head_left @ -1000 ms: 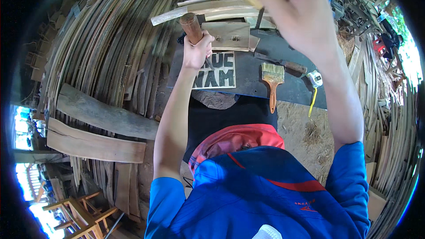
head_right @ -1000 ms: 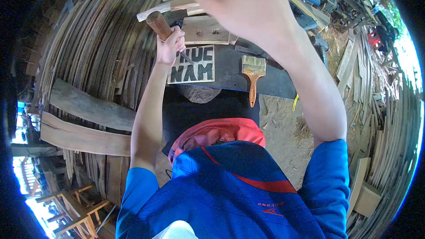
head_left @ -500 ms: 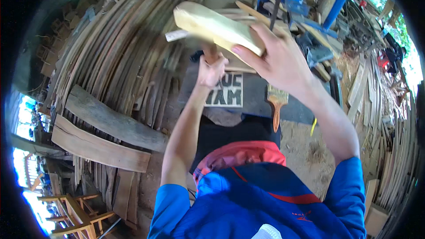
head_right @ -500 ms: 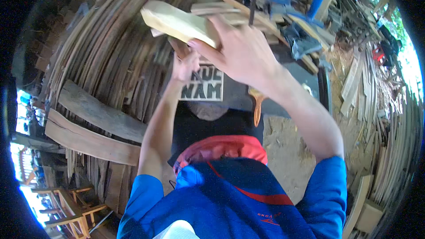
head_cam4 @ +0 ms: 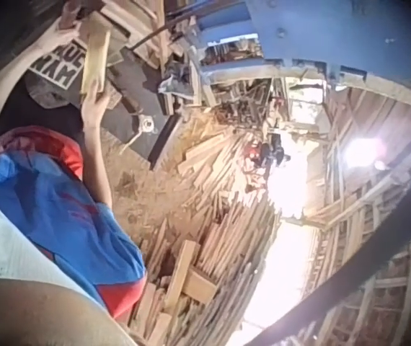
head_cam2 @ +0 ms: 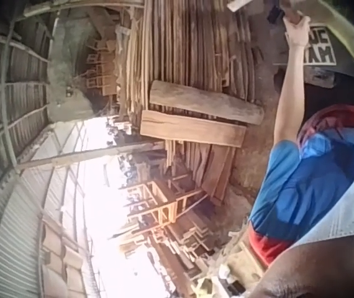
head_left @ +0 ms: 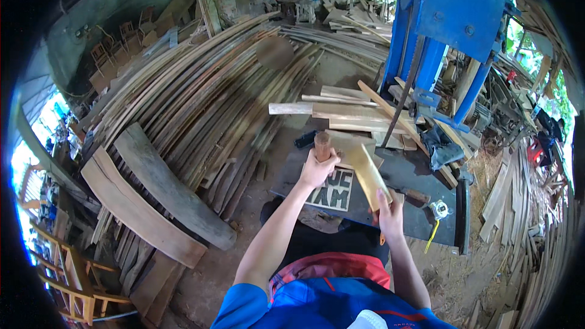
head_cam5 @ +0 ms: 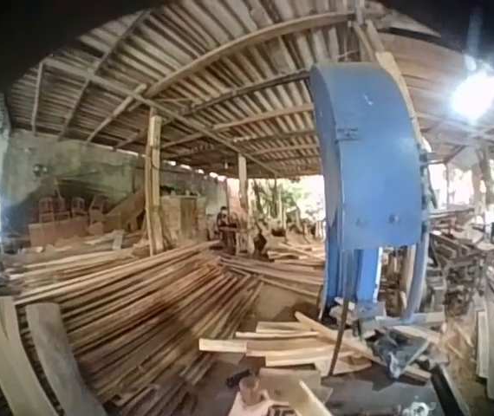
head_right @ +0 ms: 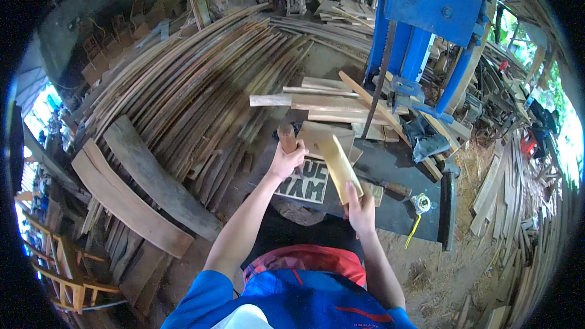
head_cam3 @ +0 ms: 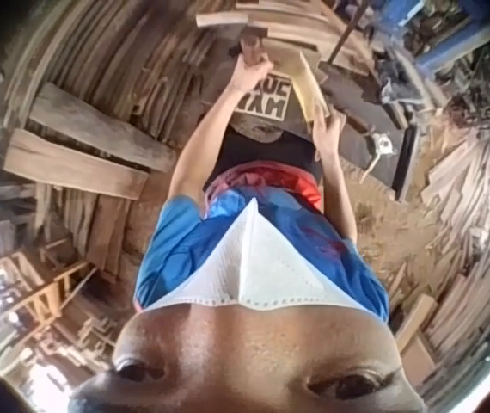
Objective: Carving letters into a piece of wood using a chisel and mallet.
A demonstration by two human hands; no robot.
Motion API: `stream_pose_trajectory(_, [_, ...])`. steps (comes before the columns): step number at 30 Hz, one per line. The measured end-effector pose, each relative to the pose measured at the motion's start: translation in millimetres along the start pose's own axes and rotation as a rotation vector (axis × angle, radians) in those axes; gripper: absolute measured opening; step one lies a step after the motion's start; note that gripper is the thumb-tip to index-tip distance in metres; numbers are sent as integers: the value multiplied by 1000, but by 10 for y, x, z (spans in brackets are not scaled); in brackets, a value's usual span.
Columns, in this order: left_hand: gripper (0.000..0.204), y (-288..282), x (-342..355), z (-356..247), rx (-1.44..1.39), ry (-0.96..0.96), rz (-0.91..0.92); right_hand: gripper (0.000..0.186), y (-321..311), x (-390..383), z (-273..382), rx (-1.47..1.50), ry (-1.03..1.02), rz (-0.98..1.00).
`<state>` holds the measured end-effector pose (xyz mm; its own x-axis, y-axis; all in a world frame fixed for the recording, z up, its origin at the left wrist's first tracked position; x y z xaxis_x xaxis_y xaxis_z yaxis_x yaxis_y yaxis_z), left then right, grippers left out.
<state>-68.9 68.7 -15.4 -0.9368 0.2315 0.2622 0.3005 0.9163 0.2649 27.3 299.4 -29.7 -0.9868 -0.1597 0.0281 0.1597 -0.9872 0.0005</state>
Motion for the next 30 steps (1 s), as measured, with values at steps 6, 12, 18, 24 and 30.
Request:
stream_pose_trajectory(6, [18, 114, 35, 19, -60, 4, -23, 48, -14, -100, -387, 127, 222, 53])
stream_pose_trajectory(12, [16, -64, -48, -11, 26, 40, -4, 47, 323, -35, -340, 303, 252, 140])
stream_pose_trajectory(18, [16, 93, 63, -3, 83, -2, 11, 49, 569, -207, -480, 595, 446, 127])
stream_pose_trajectory(24, [18, 32, 75, 55, 152, -41, -19, 45, 473, -126, -529, 635, 475, 179])
stream_pose_trajectory(30, [16, 77, 78, 59, 222, -20, -53, 44, 438, -137, -590, 622, 460, 199])
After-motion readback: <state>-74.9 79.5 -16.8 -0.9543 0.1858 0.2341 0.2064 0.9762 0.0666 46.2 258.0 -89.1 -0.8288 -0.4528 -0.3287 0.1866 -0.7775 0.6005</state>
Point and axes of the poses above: each hand's wrist, its own x-axis towards the middle knuckle, its own y-axis out of the palm, z = x × y, the point moved 2 cm from there along x, towards the middle knuckle, and after that the axes turned 10 degrees about z, right-handed, at the moved point
